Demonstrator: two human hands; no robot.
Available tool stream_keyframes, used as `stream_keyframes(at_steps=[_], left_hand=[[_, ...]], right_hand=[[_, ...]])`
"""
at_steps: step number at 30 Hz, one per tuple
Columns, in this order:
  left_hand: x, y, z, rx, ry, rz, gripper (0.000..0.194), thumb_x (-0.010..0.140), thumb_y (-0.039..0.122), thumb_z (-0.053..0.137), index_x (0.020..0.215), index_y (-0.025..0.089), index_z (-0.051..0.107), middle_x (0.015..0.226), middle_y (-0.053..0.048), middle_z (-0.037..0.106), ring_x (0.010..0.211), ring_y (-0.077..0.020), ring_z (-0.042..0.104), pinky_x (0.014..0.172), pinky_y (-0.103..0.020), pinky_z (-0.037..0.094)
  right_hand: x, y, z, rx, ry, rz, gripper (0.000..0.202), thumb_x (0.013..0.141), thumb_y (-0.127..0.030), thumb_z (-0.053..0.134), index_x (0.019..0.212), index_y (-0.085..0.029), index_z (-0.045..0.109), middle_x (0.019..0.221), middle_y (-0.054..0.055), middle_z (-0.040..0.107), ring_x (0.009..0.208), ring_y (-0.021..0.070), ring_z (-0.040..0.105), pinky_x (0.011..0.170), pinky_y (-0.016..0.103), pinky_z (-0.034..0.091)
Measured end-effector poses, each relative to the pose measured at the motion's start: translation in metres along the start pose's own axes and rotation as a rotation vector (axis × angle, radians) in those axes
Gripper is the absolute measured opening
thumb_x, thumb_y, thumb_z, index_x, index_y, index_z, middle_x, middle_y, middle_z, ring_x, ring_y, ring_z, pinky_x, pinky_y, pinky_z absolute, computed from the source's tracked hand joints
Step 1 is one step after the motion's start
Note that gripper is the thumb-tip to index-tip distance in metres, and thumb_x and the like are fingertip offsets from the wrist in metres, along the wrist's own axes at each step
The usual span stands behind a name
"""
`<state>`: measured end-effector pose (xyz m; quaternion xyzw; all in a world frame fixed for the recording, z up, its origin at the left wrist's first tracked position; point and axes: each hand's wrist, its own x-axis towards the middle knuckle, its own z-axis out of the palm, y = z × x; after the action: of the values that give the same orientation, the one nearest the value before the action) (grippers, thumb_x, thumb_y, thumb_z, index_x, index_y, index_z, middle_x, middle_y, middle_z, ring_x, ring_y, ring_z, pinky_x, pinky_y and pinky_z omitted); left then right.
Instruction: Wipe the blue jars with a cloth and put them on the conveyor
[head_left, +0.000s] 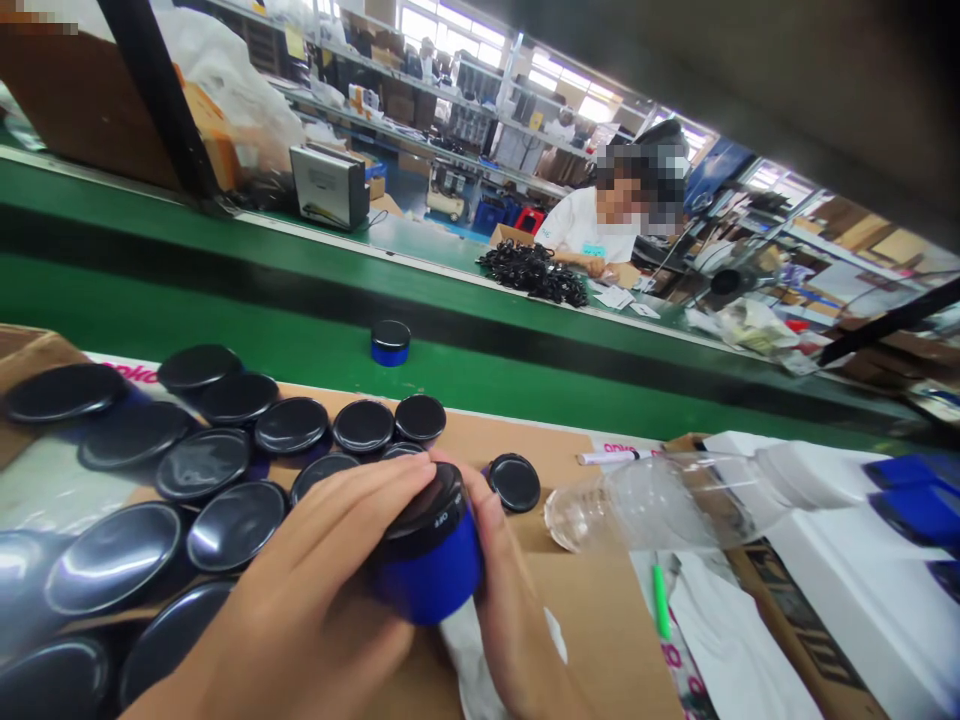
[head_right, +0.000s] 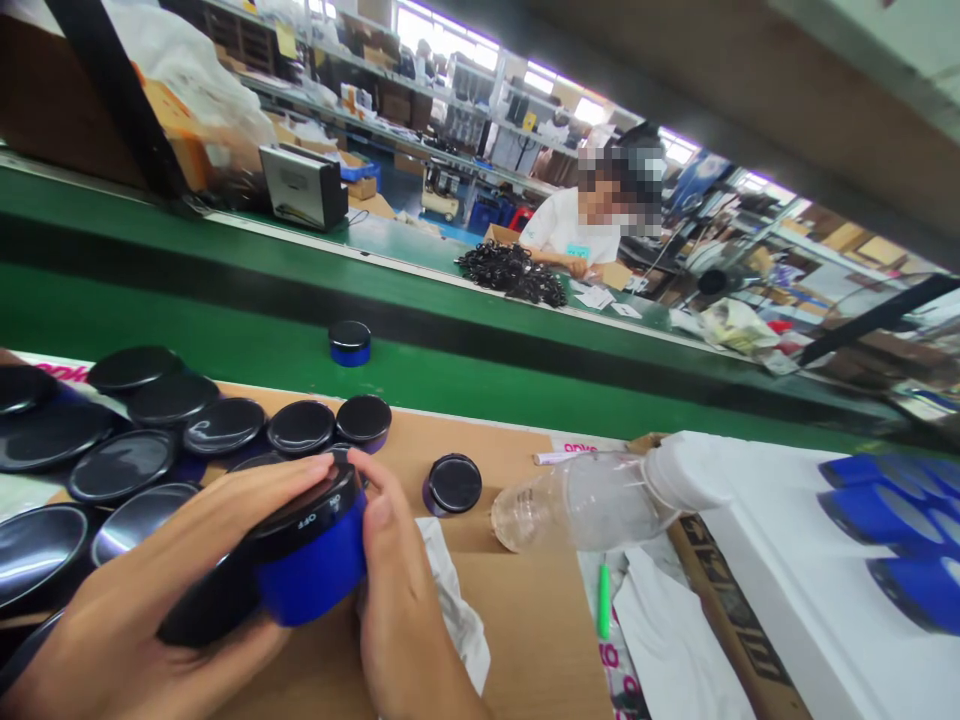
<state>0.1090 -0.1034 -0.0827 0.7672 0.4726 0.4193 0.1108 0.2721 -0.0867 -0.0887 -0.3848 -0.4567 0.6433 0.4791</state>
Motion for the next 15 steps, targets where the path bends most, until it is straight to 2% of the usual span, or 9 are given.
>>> stream_keyframes(at_steps=[2, 5, 8, 10, 12, 13, 15], left_hand=[[0.002, 0.001, -0.002, -0.027, -0.03, -0.032, 0.063, 0.084, 0.018, 0.06, 0.143, 0.032, 0.043, 0.141, 0.003, 0.059, 0.13, -0.0143, 0.057, 0.118, -0.018, 0.035], [0.006, 0.003, -0.005, -0.076, -0.123, -0.072, 0.065, 0.087, 0.031, 0.068, 0.144, 0.038, 0.039, 0.144, 0.004, 0.059, 0.132, -0.0148, 0.058, 0.113, -0.017, 0.041], [0.008, 0.007, -0.004, -0.167, -0.132, -0.165, 0.07, 0.084, 0.033, 0.075, 0.145, 0.044, 0.043, 0.148, 0.006, 0.06, 0.134, -0.0191, 0.059, 0.114, -0.024, 0.043], [0.01, 0.01, -0.002, -0.41, -0.128, -0.372, 0.07, 0.075, 0.033, 0.084, 0.138, 0.043, 0.055, 0.14, 0.004, 0.068, 0.127, -0.0239, 0.065, 0.107, -0.028, 0.052], [0.013, 0.013, -0.002, -0.779, -0.158, -0.606, 0.063, 0.064, 0.034, 0.092, 0.122, 0.038, 0.07, 0.123, 0.001, 0.077, 0.115, -0.0269, 0.072, 0.095, -0.029, 0.059], [0.014, 0.015, -0.002, -0.956, -0.163, -0.705, 0.059, 0.059, 0.036, 0.094, 0.115, 0.035, 0.074, 0.116, 0.0, 0.079, 0.109, -0.0265, 0.074, 0.091, -0.028, 0.06], [0.017, 0.021, -0.004, -1.202, -0.14, -0.851, 0.054, 0.056, 0.041, 0.097, 0.106, 0.034, 0.077, 0.109, 0.001, 0.08, 0.104, -0.023, 0.074, 0.087, -0.025, 0.059]], right_hand=[[0.0, 0.0, 0.0, 0.006, -0.033, 0.01, 0.052, 0.098, -0.067, 0.045, 0.129, -0.031, 0.067, 0.138, 0.002, 0.066, 0.135, 0.0214, 0.056, 0.116, 0.035, 0.042], [0.004, 0.002, 0.002, 0.139, -0.068, 0.084, 0.059, 0.096, -0.071, 0.042, 0.12, -0.026, 0.072, 0.12, 0.007, 0.076, 0.119, 0.0271, 0.069, 0.102, 0.041, 0.055], [0.007, 0.003, -0.001, 0.131, -0.055, 0.082, 0.062, 0.097, -0.069, 0.038, 0.125, -0.023, 0.069, 0.121, 0.011, 0.075, 0.116, 0.0295, 0.071, 0.099, 0.045, 0.057], [0.006, 0.004, -0.004, 0.032, 0.017, -0.031, 0.066, 0.098, -0.071, 0.034, 0.138, -0.024, 0.059, 0.131, 0.011, 0.071, 0.123, 0.0287, 0.067, 0.107, 0.046, 0.05], [0.001, 0.006, -0.007, -0.053, 0.088, -0.153, 0.075, 0.092, -0.078, 0.041, 0.148, -0.028, 0.046, 0.144, 0.009, 0.062, 0.133, 0.0297, 0.059, 0.115, 0.048, 0.043], [-0.002, 0.007, -0.007, -0.089, 0.094, -0.193, 0.082, 0.086, -0.081, 0.048, 0.151, -0.03, 0.042, 0.148, 0.009, 0.058, 0.135, 0.0317, 0.057, 0.115, 0.049, 0.043], [-0.009, 0.01, -0.006, -0.162, 0.046, -0.215, 0.093, 0.077, -0.08, 0.063, 0.153, -0.032, 0.038, 0.149, 0.009, 0.056, 0.132, 0.0357, 0.059, 0.108, 0.05, 0.05]])
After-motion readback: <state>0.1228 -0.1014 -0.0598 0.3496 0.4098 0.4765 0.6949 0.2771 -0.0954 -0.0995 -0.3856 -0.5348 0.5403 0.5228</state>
